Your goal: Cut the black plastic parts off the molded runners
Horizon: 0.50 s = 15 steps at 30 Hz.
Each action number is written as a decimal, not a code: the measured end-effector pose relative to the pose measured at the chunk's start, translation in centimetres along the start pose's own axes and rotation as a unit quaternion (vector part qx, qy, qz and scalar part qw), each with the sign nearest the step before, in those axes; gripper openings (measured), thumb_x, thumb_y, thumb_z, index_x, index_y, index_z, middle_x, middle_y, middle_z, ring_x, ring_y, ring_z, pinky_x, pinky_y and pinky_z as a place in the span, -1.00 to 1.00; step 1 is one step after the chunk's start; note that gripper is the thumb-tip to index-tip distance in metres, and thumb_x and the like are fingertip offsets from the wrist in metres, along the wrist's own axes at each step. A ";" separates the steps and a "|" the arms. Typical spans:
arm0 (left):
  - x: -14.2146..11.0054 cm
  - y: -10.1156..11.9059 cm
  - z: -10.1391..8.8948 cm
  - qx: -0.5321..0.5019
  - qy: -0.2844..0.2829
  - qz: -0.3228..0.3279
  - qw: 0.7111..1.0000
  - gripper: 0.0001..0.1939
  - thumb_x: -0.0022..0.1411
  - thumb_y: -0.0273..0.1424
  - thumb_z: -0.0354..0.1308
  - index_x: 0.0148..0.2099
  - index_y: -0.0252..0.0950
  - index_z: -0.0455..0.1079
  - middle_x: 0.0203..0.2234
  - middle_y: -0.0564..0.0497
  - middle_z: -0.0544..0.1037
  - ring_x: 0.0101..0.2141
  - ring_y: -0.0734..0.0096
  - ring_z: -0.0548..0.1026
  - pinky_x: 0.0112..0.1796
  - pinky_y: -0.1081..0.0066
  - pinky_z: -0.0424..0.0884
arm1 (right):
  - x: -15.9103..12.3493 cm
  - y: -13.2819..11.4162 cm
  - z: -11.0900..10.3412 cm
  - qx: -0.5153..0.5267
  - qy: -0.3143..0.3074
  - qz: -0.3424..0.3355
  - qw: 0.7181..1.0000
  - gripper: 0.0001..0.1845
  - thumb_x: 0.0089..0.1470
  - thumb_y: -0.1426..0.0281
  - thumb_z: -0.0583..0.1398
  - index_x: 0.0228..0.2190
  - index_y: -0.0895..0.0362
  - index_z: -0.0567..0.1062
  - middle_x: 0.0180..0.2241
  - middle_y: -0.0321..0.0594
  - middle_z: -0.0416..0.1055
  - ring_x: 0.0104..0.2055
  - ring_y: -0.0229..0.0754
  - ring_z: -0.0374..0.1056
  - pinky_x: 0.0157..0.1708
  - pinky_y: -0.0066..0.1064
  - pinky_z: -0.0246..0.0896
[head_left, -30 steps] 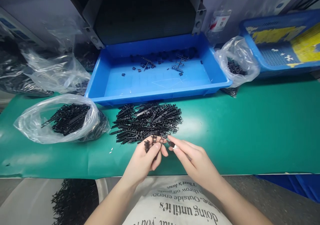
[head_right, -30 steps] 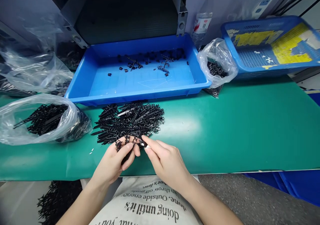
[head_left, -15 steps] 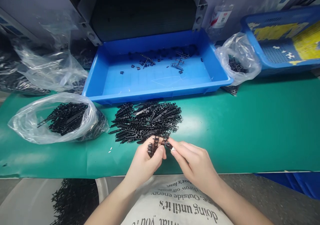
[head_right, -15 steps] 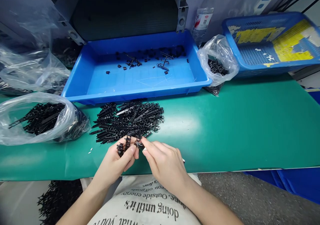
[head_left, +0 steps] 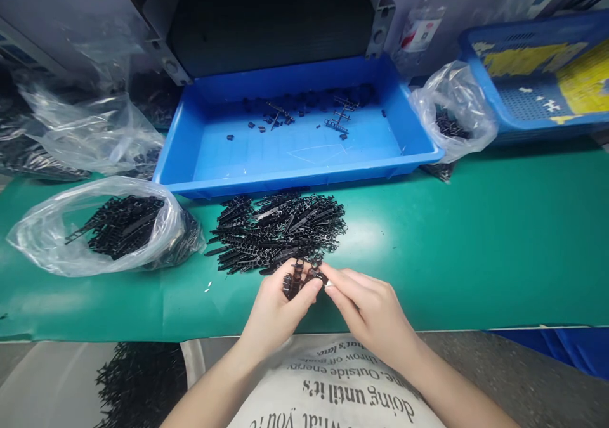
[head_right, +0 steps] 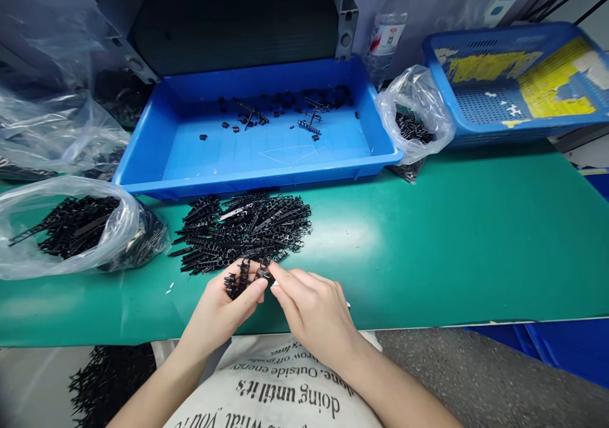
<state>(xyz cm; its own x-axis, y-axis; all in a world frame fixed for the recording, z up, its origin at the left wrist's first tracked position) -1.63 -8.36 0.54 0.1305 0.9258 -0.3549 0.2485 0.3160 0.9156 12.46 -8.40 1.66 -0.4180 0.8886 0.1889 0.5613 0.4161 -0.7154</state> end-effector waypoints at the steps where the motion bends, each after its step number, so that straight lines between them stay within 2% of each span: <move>1: 0.0 0.0 0.0 0.003 0.005 0.003 1.000 -0.80 0.17 -0.28 0.04 -0.39 -0.31 0.21 -0.64 0.16 0.24 -0.67 0.63 0.10 -0.66 0.61 0.04 | 0.0 0.0 0.0 -0.002 0.002 0.002 1.000 -0.65 0.21 0.41 -0.08 -0.05 0.22 0.36 -0.39 -0.17 0.43 -0.43 -0.19 0.33 -0.53 -0.40 0.18; 9: 0.2 -0.1 0.1 0.003 0.026 0.006 1.000 -0.76 0.18 -0.24 0.02 -0.39 -0.32 0.21 -0.67 0.17 0.13 -0.67 0.62 0.04 -0.66 0.59 0.01 | 0.0 -0.2 0.6 -0.002 0.017 0.022 1.000 -0.66 0.22 0.40 -0.09 -0.07 0.19 0.37 -0.41 -0.19 0.41 -0.45 -0.20 0.32 -0.55 -0.42 0.16; 13: 0.1 -0.2 0.6 0.027 0.066 0.011 0.997 -0.71 0.17 -0.25 0.01 -0.49 -0.31 0.12 -0.68 0.16 0.16 -0.67 0.61 0.08 -0.64 0.58 0.06 | 0.0 0.0 0.8 -0.001 0.039 0.036 0.999 -0.64 0.22 0.41 -0.10 -0.05 0.18 0.36 -0.38 -0.17 0.43 -0.42 -0.20 0.35 -0.50 -0.43 0.21; 15: 0.2 -0.3 0.5 0.033 0.066 0.014 0.997 -0.72 0.18 -0.25 -0.01 -0.48 -0.30 0.12 -0.68 0.16 0.21 -0.69 0.61 0.12 -0.64 0.57 0.09 | 0.0 0.3 0.8 -0.002 0.040 0.036 0.999 -0.63 0.22 0.40 -0.10 -0.04 0.18 0.35 -0.38 -0.16 0.43 -0.42 -0.19 0.36 -0.51 -0.43 0.21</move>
<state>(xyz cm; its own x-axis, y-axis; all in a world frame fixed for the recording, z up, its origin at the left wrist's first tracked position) -1.20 -8.34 0.05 0.0119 0.9548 -0.2971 0.3096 0.2791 0.9090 12.03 -8.49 0.90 -0.3187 0.9286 0.1902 0.5912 0.3516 -0.7258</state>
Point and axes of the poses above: each hand's wrist, its own x-axis towards the middle knuckle, its own z-axis out of the palm, y = z × x, the point moved 4 cm from there along x, towards the middle knuckle
